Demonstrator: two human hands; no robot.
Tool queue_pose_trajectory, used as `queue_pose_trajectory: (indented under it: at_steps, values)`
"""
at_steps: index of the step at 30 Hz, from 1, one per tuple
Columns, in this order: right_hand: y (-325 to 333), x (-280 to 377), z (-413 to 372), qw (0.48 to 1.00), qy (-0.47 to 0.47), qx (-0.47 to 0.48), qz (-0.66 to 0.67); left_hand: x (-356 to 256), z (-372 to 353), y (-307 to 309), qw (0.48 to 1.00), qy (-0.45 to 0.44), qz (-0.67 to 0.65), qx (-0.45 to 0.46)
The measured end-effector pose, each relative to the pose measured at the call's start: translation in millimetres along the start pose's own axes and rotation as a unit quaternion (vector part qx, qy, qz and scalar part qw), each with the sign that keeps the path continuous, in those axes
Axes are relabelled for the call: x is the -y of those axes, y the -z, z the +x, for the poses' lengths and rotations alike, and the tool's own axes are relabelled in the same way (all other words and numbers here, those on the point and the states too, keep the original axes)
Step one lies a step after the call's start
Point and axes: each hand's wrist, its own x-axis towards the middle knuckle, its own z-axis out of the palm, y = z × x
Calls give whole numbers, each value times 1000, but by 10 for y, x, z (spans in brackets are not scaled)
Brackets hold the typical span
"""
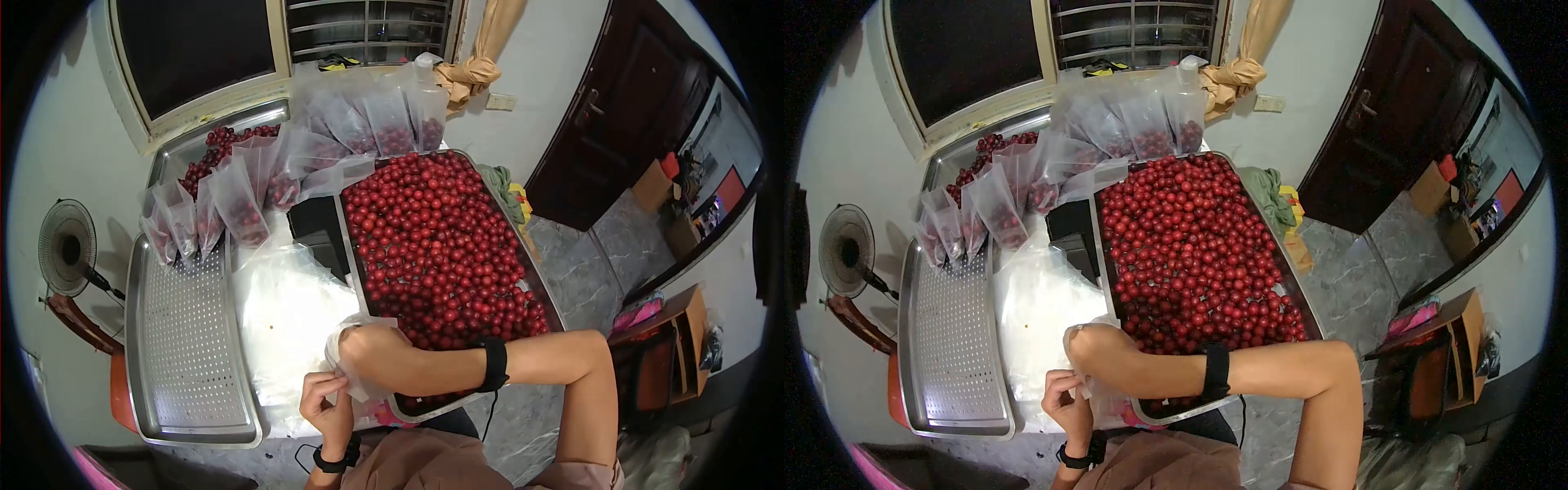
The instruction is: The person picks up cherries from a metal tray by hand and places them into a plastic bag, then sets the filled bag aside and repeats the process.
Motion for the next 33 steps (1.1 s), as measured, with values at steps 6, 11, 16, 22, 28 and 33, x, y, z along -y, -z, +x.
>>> queue_pose_trajectory:
  at_steps: [6, 11, 16, 22, 28, 33]
  values:
    - [1713, -82, -162, 960, -243, -7, 136, 14, -2, 2, 1000, 11, 1, -12]
    - [2434, -374, -712, 891, -338, -122, 279, -11, 10, -6, 999, 29, -3, -22]
    - [1754, -661, -1282, 856, -458, -48, 236, -10, 16, -12, 998, 47, -27, -31]
    - [818, -834, -1653, 846, -475, 67, 233, -9, 12, 3, 997, 56, -29, -33]
    - [633, -1011, -1341, 865, -450, 36, 219, 43, -24, 16, 997, 62, -32, -34]
    - [188, -1135, -973, 870, -423, -19, 255, 19, 3, 5, 999, 39, -31, -21]
